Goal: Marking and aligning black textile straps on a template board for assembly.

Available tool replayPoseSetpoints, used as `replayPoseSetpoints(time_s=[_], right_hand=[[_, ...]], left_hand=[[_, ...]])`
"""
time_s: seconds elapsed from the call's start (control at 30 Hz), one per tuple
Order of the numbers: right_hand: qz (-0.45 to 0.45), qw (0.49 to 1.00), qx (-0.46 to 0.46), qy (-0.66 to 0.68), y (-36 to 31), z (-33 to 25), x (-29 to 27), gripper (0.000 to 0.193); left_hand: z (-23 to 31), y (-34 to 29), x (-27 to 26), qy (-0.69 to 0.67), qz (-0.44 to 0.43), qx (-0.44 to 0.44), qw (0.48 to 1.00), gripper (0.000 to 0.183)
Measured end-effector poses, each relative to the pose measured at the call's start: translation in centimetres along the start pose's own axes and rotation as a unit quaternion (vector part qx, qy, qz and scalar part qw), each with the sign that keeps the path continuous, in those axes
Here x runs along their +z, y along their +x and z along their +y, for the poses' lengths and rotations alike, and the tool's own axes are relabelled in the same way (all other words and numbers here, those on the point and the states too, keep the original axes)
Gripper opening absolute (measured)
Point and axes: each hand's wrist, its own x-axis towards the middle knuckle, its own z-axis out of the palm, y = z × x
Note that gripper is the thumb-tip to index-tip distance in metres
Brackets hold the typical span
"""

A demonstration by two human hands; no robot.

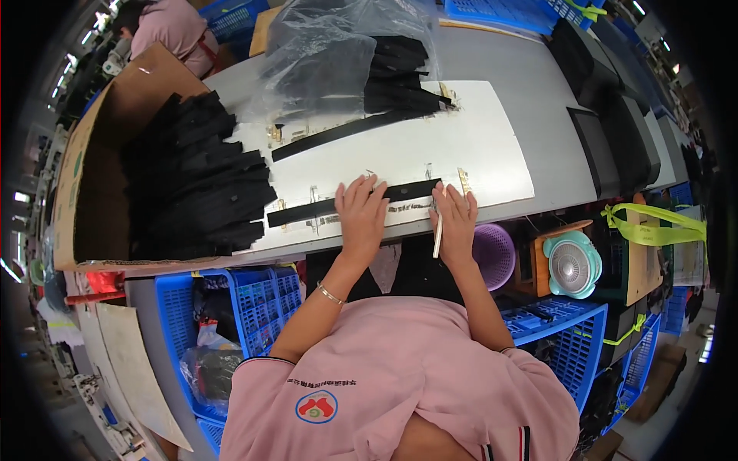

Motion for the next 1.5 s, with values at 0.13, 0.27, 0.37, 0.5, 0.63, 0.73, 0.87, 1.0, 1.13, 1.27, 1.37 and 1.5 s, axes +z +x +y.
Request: replayPoseSetpoints(time_s=[0.13,0.27,0.37,0.5,0.63,0.73,0.87,1.0,1.13,1.27,1.37,1.5], right_hand=[[0.025,0.998,0.013,-0.049,-0.6,1.8,-0.2,0.053],[0.034,0.996,0.004,-0.086,-1.0,2.9,-0.8,0.053],[0.044,0.995,-0.006,-0.090,-1.1,2.8,-0.7,0.050],[0.034,0.996,-0.001,-0.080,-0.8,2.5,-0.6,0.047],[0.027,0.997,-0.010,-0.070,-0.6,2.7,-0.9,0.042],[0.019,0.997,-0.010,-0.074,-0.6,2.7,-1.0,0.041],[-0.001,0.997,0.038,-0.062,0.5,1.5,-1.9,0.036],[0.009,0.995,0.099,-0.002,3.5,-2.6,-2.7,0.026],[-0.082,0.887,0.243,0.385,6.9,-9.0,-1.0,0.023],[-0.166,0.862,0.163,0.450,9.6,-13.4,1.8,0.021],[-0.206,0.839,0.163,0.477,9.7,-14.9,5.0,0.021],[-0.208,0.851,0.145,0.461,8.5,-15.0,6.9,0.019]], left_hand=[[-1.8,-3.9,-2.2,0.060,-0.016,-0.044,0.997,0.038],[-2.8,-6.1,-4.3,0.122,-0.033,-0.082,0.989,0.050],[-3.6,-6.6,-5.7,0.112,-0.011,-0.108,0.988,0.056],[-6.1,-6.3,-7.3,0.142,-0.014,-0.127,0.982,0.062],[-6.2,-6.6,-8.4,0.127,-0.037,-0.138,0.982,0.058],[-6.3,-7.1,-8.3,0.113,-0.025,-0.140,0.983,0.057],[-6.5,-7.2,-8.0,0.108,-0.021,-0.143,0.984,0.059],[-6.6,-7.3,-8.0,0.114,-0.016,-0.142,0.983,0.060],[-6.5,-7.1,-8.0,0.105,-0.015,-0.145,0.984,0.059],[-6.5,-7.1,-8.0,0.097,-0.019,-0.155,0.983,0.059],[-6.4,-7.1,-8.1,0.079,-0.016,-0.165,0.983,0.059],[-6.4,-7.1,-8.0,0.074,-0.015,-0.169,0.983,0.059]])
